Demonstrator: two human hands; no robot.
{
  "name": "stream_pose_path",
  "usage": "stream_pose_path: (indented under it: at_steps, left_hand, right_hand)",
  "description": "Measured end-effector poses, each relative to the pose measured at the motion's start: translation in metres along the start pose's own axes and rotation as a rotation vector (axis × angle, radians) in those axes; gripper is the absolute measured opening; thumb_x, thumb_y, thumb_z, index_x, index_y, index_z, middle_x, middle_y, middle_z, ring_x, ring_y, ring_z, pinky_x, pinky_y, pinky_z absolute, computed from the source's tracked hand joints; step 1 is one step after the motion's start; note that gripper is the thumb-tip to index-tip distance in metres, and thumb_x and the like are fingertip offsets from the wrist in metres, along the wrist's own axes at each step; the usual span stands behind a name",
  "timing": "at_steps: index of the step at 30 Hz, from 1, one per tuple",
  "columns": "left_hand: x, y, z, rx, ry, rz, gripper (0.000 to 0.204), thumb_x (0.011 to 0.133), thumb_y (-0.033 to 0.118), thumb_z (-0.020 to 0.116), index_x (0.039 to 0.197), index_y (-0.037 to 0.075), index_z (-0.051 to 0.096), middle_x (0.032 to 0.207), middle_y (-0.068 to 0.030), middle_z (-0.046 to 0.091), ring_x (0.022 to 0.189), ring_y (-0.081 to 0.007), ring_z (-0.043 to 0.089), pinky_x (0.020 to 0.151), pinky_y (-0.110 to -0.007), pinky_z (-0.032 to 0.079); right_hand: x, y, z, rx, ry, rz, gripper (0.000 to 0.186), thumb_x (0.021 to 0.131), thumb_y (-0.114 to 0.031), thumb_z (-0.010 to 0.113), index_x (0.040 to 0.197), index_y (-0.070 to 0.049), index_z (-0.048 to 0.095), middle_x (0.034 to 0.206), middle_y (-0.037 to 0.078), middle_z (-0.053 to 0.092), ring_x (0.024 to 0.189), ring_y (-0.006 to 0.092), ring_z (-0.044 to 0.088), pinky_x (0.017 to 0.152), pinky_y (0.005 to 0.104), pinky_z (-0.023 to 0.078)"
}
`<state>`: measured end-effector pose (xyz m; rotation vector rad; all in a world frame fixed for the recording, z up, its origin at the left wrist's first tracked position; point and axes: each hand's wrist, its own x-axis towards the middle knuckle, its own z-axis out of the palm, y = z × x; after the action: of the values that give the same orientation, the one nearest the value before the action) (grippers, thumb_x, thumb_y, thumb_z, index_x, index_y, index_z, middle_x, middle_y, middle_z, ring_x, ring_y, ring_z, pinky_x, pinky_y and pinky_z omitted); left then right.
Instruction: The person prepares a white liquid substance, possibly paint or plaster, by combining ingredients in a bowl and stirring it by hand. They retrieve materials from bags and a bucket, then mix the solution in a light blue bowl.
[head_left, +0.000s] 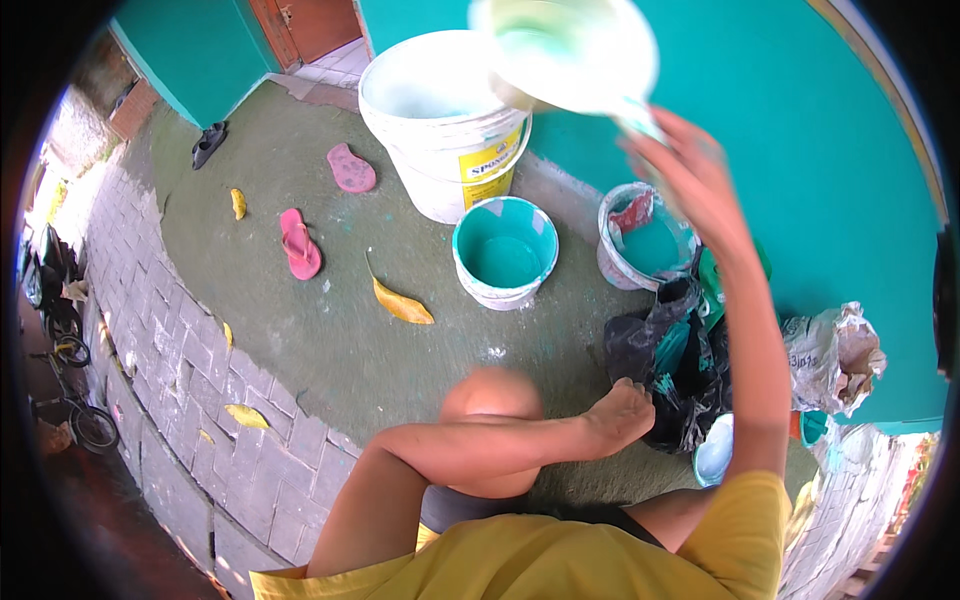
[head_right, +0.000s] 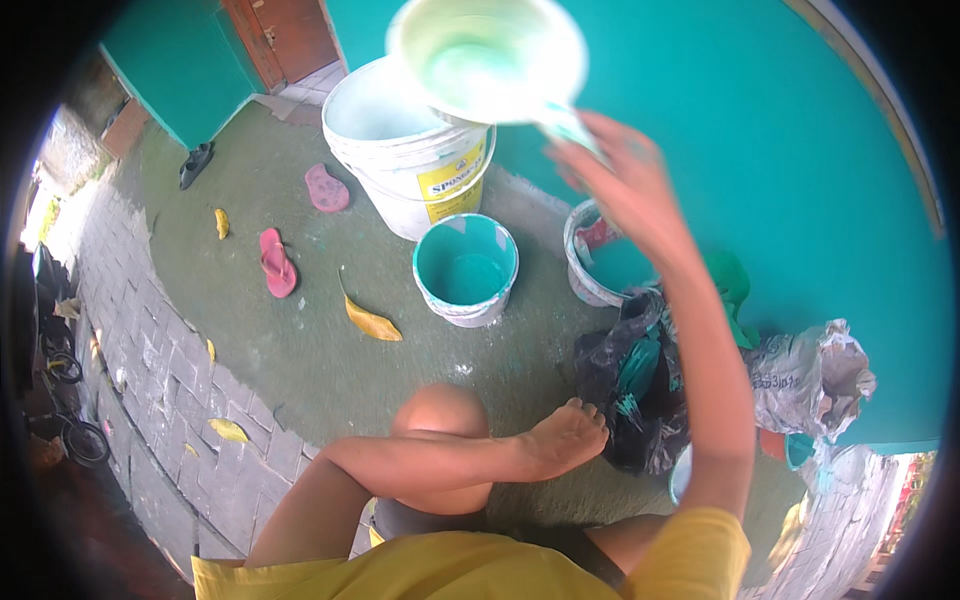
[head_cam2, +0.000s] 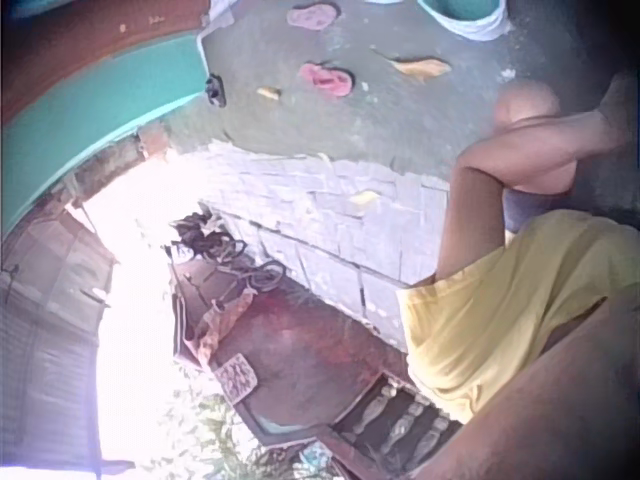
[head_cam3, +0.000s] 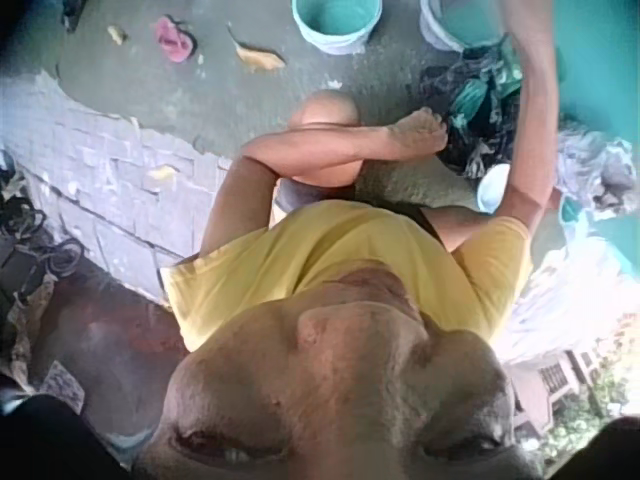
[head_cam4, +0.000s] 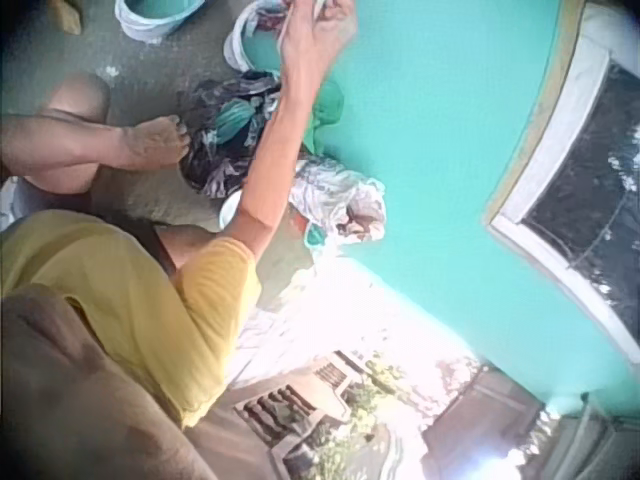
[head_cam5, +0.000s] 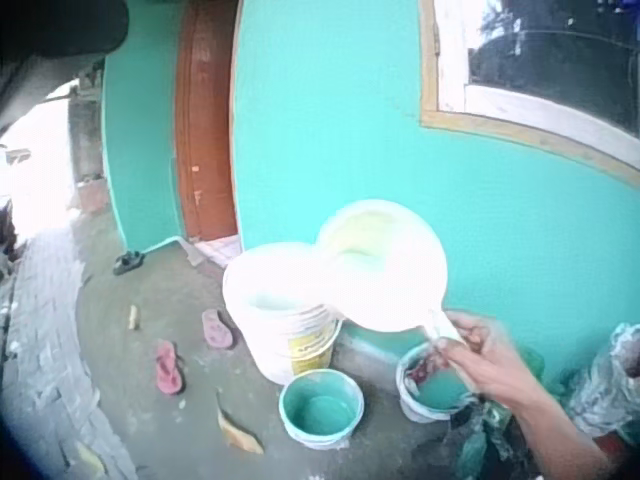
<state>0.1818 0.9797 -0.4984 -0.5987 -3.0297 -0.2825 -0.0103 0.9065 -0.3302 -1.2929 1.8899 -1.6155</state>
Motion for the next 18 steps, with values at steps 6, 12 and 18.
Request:
stream_pose_path:
  at_steps: [6,12,18]
  left_hand:
    - [-0.004,-0.028,-0.015,-0.141,0.061,-0.054,0.005,0.077,0.012,0.059,0.075,0.009,0.063,0.074,-0.0040,0.061,0.072,-0.0174,0.058,0.062,-0.033,0.042]
    - [-0.024,-0.046,-0.023,-0.170,-0.043,-0.015,0.005,0.079,0.013,0.060,0.079,0.008,0.060,0.077,-0.0056,0.062,0.075,-0.0207,0.059,0.066,-0.036,0.044]
    - [-0.005,-0.009,-0.013,-0.268,-0.189,0.126,0.008,0.081,0.014,0.061,0.082,0.007,0.058,0.080,-0.0071,0.063,0.079,-0.0239,0.061,0.070,-0.039,0.046]
  right_hand:
    - [0.210,0.073,0.122,-0.903,-0.130,0.018,0.053,0.062,-0.036,0.073,0.105,-0.006,0.067,0.102,0.019,0.067,0.092,0.0299,0.067,0.080,0.0383,0.053]
    - [0.287,0.138,0.208,-1.144,-0.248,0.048,0.049,0.065,-0.028,0.073,0.110,-0.009,0.067,0.118,0.017,0.061,0.117,0.0329,0.053,0.100,0.0685,0.026]
    - [0.271,0.102,0.092,-1.306,-0.087,-0.041,0.033,0.079,-0.035,0.061,0.103,-0.013,0.069,0.105,0.008,0.067,0.110,0.0339,0.056,0.093,0.0702,0.029]
